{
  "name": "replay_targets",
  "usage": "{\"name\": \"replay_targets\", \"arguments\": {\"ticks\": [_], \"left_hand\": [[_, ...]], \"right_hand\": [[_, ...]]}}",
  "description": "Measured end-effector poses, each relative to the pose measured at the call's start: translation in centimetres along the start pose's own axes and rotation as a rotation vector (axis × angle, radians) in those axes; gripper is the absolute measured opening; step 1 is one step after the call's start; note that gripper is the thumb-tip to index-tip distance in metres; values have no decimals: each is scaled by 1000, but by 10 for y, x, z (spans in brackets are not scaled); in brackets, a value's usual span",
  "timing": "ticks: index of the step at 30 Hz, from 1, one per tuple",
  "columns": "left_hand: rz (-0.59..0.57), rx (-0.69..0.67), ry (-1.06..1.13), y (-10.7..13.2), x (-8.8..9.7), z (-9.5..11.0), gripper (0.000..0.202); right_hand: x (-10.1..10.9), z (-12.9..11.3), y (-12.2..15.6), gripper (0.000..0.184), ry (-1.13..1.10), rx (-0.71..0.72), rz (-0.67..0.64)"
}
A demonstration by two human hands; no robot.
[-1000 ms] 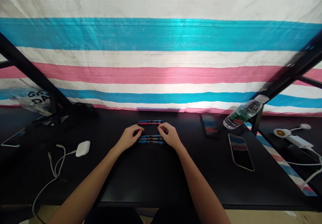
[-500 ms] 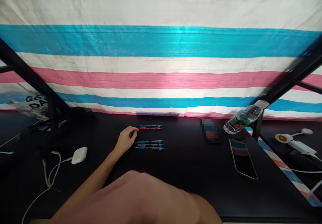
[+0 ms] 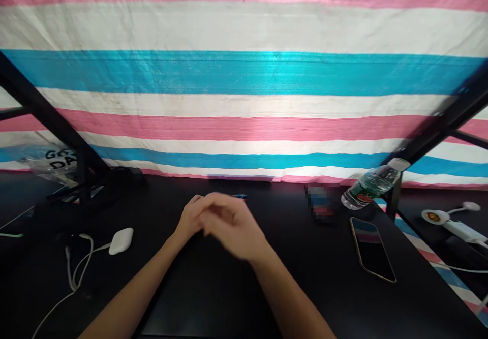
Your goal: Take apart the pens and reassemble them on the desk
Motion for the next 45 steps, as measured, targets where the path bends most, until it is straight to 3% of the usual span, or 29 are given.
{"name": "replay_targets", "arguments": {"ticks": [1, 3, 5, 7, 11, 17, 20, 28, 35, 45], "left_hand": [[-4, 1, -27, 0, 0, 0, 19], [-25, 12, -87, 0, -1, 0, 20], [-36, 32, -141, 0, 0, 0, 20], [-59, 38, -166, 0, -1, 0, 22], [-93, 54, -136, 1, 0, 0, 26], [-84, 82, -61, 3, 2, 0, 28], [-55, 107, 11, 4, 2, 0, 27], [-24, 176, 181, 1, 5, -2, 16], [-17, 265, 366, 2, 4, 1, 28], [-32, 307, 308, 2, 4, 3, 45]], "right_hand": [[21, -2, -26, 23, 45, -21, 145], [61, 16, -47, 27, 140, -46, 442], [90, 53, -39, 30, 315, -116, 696], [106, 85, -24, 28, 531, -140, 842], [104, 112, -17, 23, 736, -142, 757], [91, 108, -21, 31, 753, -145, 721], [94, 113, -19, 31, 671, -203, 737], [98, 121, -22, 33, 196, -229, 693], [92, 118, -26, 37, 228, -265, 553], [89, 115, -26, 39, 182, -251, 498]]}}
Point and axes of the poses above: each hand's wrist, its own y-axis away from the middle knuckle, its own x-axis out of the back of the hand, z = x × y, the point moved 4 cm from there along -y, towards the middle knuckle, and after that the axes turned 9 degrees about -x, right-handed, at the moved point
